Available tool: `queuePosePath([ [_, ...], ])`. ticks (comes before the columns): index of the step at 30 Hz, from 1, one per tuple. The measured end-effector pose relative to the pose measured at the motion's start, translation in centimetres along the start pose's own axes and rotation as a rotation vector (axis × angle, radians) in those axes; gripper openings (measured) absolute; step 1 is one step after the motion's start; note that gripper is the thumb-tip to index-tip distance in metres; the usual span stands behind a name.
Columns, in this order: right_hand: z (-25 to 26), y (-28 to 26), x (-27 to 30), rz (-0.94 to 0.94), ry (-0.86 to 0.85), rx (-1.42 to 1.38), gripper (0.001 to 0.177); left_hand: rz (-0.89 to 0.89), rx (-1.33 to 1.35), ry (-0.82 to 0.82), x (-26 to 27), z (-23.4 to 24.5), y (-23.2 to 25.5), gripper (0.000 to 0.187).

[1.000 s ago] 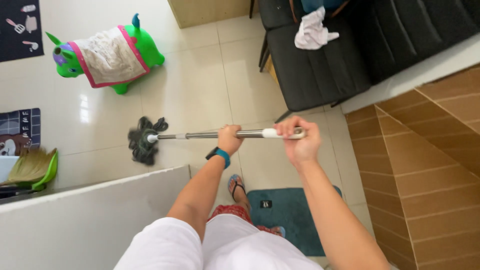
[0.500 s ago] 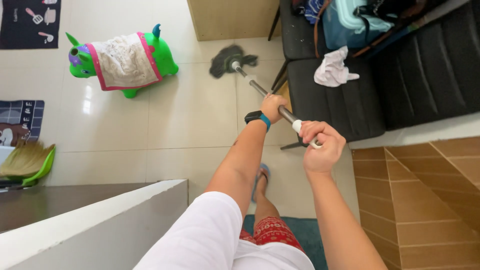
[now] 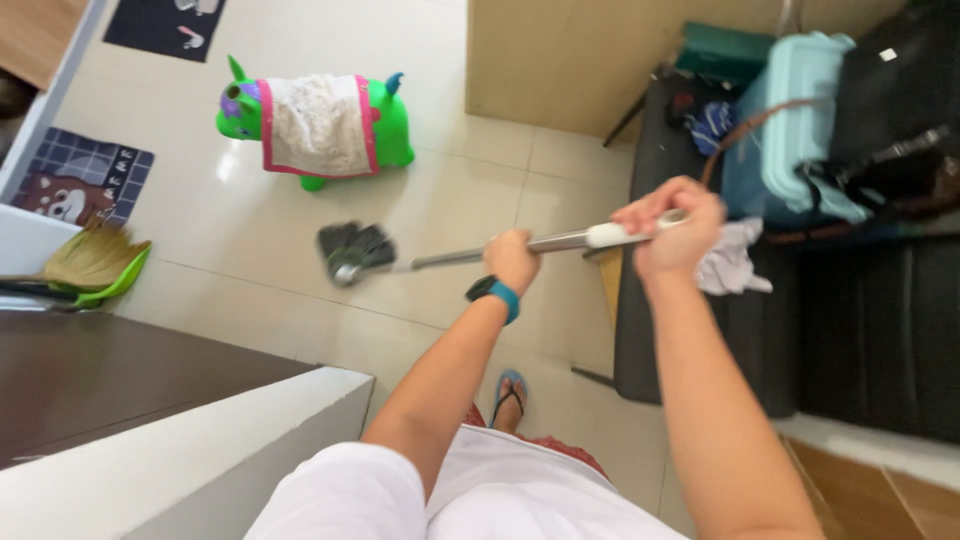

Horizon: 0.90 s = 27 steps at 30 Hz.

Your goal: The recorder is mopping the floor in a house, then goes into the bathroom to rinse the mop and use soap.

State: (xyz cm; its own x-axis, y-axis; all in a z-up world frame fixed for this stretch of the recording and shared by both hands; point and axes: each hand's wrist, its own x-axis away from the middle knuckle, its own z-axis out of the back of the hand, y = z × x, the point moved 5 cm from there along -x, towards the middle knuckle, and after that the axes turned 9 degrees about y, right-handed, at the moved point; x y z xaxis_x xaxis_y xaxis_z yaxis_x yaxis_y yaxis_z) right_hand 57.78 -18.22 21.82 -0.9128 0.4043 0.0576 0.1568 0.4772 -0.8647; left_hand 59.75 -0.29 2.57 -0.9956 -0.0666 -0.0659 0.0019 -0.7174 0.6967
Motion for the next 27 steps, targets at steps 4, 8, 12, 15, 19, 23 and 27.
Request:
queuePosePath([
  [4, -4.5, 15.0, -7.0, -0.189, -0.051, 0.023, 0.026, 0.167, -0.121, -0.051, -5.7, 0.8, -13.3, 0.015],
  [8, -12.1, 28.0, -15.1, -0.435, -0.098, 0.059, 0.035, 0.306, -0.152, -0.044, -14.6, 1.7, -24.3, 0.03],
  [12, -23.0, 35.8, -23.3, -0.601, -0.141, -0.158, 0.06, 0.147, -0.182, 0.23, -26.5, 3.0, -31.6, 0.023],
  [15, -24.3, 45.2, -30.8, -0.678, -0.072, -0.012, 0.069, 0.158, -0.104, 0.358, -34.6, 4.8, -34.9, 0.015],
  [19, -19.3, 59.0, -37.8, -0.801, 0.046, 0.221, 0.062, 0.112, -0.138, 0.373, -42.7, 3.4, -38.8, 0.018],
  [23, -16.0, 67.0, -41.4, -0.779, 0.079, 0.548, 0.048, 0.199, 0.007, 0.275, -47.7, -1.7, -42.3, 0.015],
  [27, -13.9, 77.4, -43.6, -0.73, -0.027, 0.696, 0.027, 0.228, 0.073, 0.3, -51.1, -6.7, -44.6, 0.008],
])
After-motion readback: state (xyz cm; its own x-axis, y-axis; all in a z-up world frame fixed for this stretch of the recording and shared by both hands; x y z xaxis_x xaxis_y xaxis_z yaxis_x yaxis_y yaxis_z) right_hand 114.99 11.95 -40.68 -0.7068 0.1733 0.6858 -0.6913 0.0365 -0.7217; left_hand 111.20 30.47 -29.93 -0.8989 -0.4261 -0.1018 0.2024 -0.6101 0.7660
